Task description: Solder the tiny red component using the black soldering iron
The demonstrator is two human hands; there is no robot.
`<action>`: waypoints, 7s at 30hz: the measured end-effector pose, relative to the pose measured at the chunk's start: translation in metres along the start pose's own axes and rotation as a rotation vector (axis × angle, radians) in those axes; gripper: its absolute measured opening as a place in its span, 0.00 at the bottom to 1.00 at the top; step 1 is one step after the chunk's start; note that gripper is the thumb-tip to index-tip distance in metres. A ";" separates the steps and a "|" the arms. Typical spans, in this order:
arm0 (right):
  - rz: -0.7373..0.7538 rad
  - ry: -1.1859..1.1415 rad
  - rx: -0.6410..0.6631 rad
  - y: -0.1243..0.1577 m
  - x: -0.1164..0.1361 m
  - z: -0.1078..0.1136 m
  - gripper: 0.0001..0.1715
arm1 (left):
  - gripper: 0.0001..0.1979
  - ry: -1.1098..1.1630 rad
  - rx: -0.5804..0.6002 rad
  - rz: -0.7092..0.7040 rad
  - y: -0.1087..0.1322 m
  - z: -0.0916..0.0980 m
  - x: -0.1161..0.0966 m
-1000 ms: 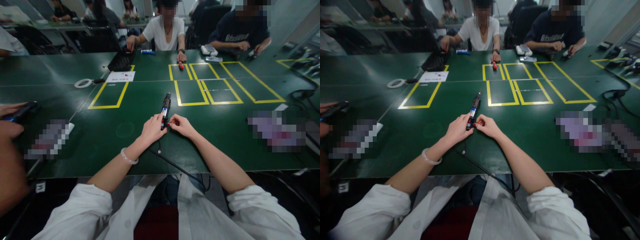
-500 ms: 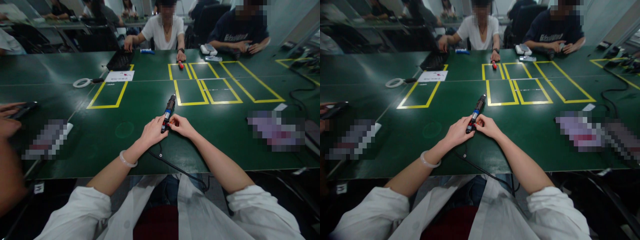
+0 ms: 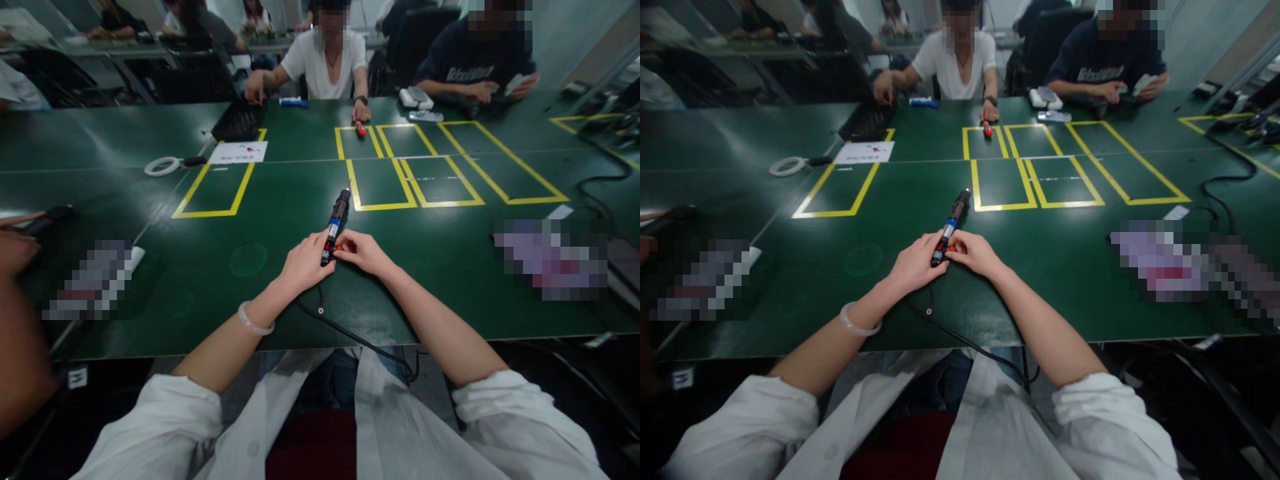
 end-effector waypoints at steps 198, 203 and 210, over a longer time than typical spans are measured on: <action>-0.089 -0.131 -0.064 -0.002 -0.018 0.006 0.11 | 0.39 -0.051 -0.065 0.256 -0.012 0.012 0.035; -0.038 -0.185 -0.013 -0.003 -0.016 0.003 0.08 | 0.39 -0.138 -0.004 0.218 -0.008 0.008 0.009; 0.015 -0.154 0.011 -0.003 -0.013 -0.001 0.05 | 0.40 -0.155 0.012 0.185 -0.005 0.007 0.008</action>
Point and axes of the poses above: each hand's wrist, its own y-axis away from the middle knuckle, its own z-axis out of the back of the hand, x = y × z, the point moved 5 cm from there along -y, towards the middle knuckle, and after that the axes turned 1 degree about y, right-handed, at the moved point
